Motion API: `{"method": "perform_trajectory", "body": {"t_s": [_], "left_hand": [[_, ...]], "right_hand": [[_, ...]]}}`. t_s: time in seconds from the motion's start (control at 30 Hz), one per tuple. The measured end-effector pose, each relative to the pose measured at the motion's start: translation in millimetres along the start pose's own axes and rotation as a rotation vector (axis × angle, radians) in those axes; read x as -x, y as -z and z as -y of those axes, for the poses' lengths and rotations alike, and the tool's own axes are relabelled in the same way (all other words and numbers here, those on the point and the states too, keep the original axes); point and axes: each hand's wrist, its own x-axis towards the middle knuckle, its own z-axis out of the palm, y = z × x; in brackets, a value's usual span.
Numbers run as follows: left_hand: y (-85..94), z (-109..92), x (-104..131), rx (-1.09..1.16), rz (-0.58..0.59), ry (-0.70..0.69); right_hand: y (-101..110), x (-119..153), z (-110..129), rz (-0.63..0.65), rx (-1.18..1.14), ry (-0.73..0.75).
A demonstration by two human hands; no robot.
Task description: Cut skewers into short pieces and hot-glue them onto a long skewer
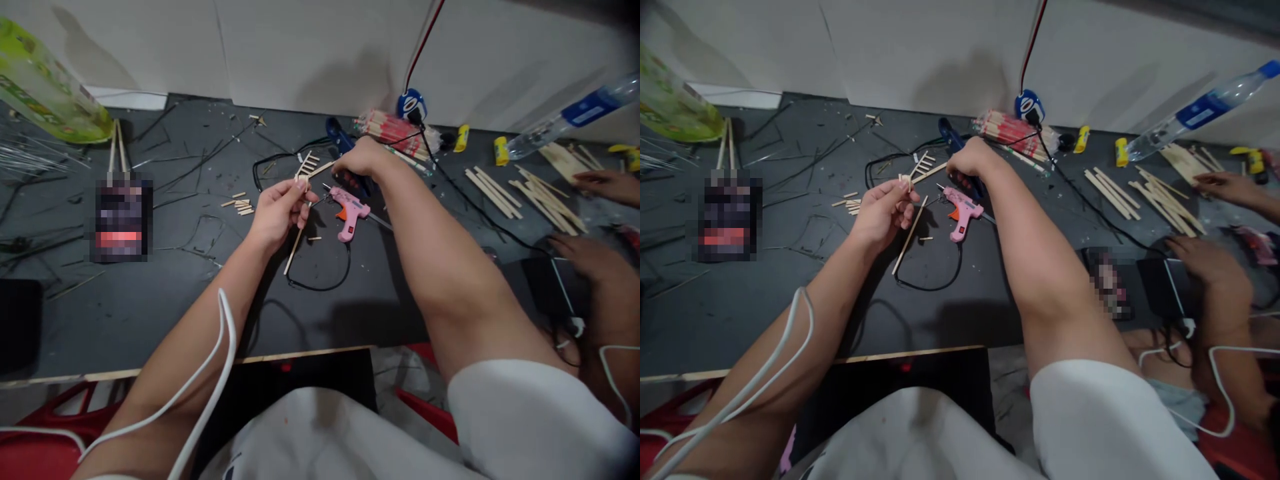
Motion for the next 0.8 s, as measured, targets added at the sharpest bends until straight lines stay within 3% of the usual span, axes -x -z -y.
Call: {"method": "perform_trajectory", "body": {"t_s": [0.07, 0.17, 0.3, 0.5, 0.8], "left_hand": [[-2.9, 0.3, 2.7, 0.026, 0.012, 0.014], [-9.3, -0.6, 9.5, 0.053, 0.064, 0.080], [-17.0, 2.8, 18.1, 0.052, 0.155, 0.128], [-25.1, 12.6, 22.6, -0.007, 0.152, 0.065], [-28.4, 14.2, 24.6, -0.054, 0.104, 0.029]], "right_hand": [[14.4, 31.0, 3.0, 0.071, -0.073, -0.003], [29.5, 89.5, 4.1, 0.125, -0.334, 0.107], [26.3, 143.0, -8.5, 0.186, -0.517, 0.068], [8.0, 148.1, -26.3, 0.185, -0.632, 0.048], [3.3, 150.0, -24.4, 0.155, -0.719, 0.091]]}}
